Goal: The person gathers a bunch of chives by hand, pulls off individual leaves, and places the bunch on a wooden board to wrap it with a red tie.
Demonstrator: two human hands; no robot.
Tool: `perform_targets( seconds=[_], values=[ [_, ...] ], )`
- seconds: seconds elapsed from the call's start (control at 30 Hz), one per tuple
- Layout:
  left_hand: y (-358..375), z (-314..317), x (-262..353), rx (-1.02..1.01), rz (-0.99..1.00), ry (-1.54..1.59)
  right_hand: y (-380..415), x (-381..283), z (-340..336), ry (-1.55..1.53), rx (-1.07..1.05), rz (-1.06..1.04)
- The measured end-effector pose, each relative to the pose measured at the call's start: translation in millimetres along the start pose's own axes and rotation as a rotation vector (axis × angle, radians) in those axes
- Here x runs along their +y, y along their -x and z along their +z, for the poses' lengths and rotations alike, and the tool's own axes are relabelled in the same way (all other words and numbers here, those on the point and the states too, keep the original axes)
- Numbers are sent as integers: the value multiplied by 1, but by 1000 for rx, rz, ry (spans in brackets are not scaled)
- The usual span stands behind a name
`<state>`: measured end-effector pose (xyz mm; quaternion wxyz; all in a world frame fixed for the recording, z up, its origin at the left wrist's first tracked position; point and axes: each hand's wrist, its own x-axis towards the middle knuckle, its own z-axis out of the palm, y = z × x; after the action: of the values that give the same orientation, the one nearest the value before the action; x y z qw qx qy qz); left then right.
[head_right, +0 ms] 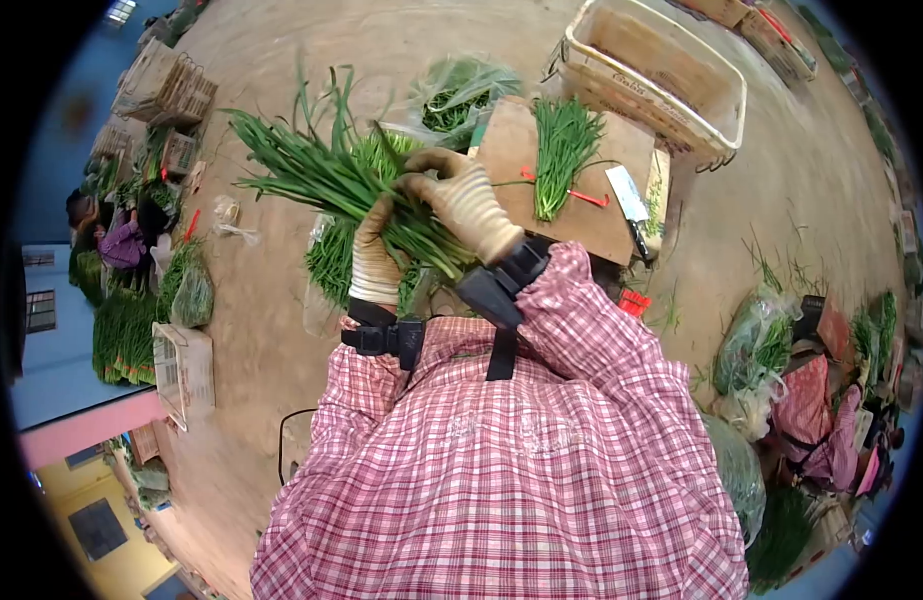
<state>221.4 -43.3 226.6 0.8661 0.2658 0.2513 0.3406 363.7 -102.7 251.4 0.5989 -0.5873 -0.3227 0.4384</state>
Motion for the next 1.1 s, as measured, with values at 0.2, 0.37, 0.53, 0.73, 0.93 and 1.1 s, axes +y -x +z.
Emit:
perform_targets(
  seconds=[0.2,0.37,0.53,0.73,0.93,1.1],
  values=[
    [-14,-39,18,-221,36,410,50,4,-43,-653,-76,-95],
    [-16,-53,31,-216,232,530,67,57,-122,203,-212,292],
    [-12,-28,25,-212,294,296,54,12,-48,353,-57,87],
    [-16,-19,14,-276,258,225,37,22,-15,226,-11,75],
    [-14,-22,14,-260,277,201,26,41,-14,365,168,146],
    [-15,-42,38,-298,185,228,30,95,-61,1131,93,348]
  ],
)
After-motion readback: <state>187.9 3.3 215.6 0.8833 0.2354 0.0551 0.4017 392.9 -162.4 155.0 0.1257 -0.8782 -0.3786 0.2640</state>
